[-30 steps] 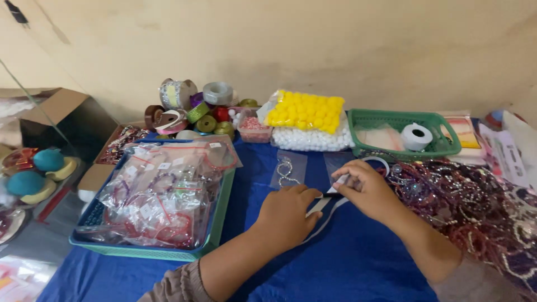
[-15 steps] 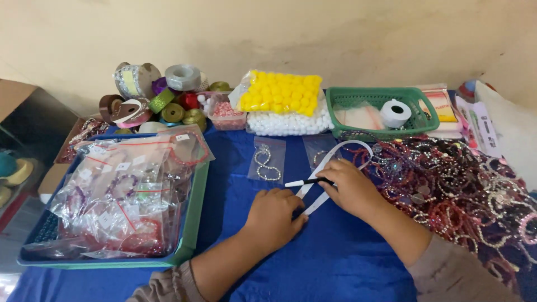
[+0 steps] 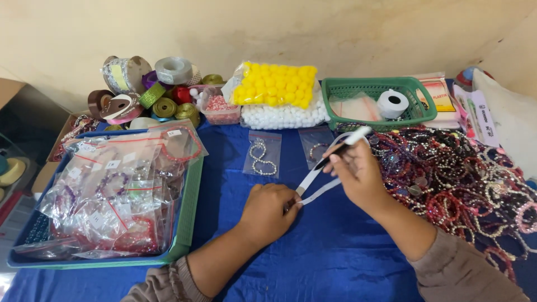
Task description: Labeling and packaging handmade bracelets into small plastic bags.
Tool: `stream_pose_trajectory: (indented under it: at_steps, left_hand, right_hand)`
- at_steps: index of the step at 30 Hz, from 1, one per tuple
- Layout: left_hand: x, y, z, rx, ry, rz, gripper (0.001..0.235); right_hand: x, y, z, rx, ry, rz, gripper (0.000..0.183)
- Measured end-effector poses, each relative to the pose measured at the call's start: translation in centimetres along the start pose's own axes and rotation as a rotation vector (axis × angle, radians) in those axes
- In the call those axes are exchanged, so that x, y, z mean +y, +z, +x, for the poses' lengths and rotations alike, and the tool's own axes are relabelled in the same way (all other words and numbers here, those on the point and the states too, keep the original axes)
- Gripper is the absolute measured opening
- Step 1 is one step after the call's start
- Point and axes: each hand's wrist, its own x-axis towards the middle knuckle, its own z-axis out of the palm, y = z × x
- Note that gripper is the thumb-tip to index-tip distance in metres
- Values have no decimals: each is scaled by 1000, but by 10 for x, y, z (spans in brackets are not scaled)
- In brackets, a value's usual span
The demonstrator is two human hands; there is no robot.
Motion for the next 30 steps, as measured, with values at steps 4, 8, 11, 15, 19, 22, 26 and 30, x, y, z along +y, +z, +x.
stream_pose_trajectory:
  at_steps: [4, 8, 11, 15, 19, 22, 26, 30]
  left_hand:
    - [2, -1, 0, -4, -5, -40, 10]
    - [1, -1, 0, -15, -43, -103, 10]
    - [-1, 0, 0, 5, -38, -139, 11]
    - [-1, 0, 0, -1, -31, -149, 15]
    - [1, -3, 0, -19, -54, -182, 16]
    - [-1, -3, 0, -7, -34, -181, 15]
    - [-2, -2, 0, 12, -28, -176, 15]
    - [-3, -2, 0, 15, -29, -156, 14]
  right_hand:
    - [18, -9, -8, 23, 0, 345, 21]
    - [53, -19, -21, 32, 74, 483, 12]
    - [34, -14, -24, 20, 12, 153, 16]
    - [3, 1, -25, -221, -376, -400, 23]
    - [-14, 19, -25, -227, -515, -570, 27]
    - [-3, 18, -29, -308, -380, -339, 53]
    - [3, 17, -27, -321, -449, -342, 63]
    - [15, 14, -28, -327, -305, -301, 61]
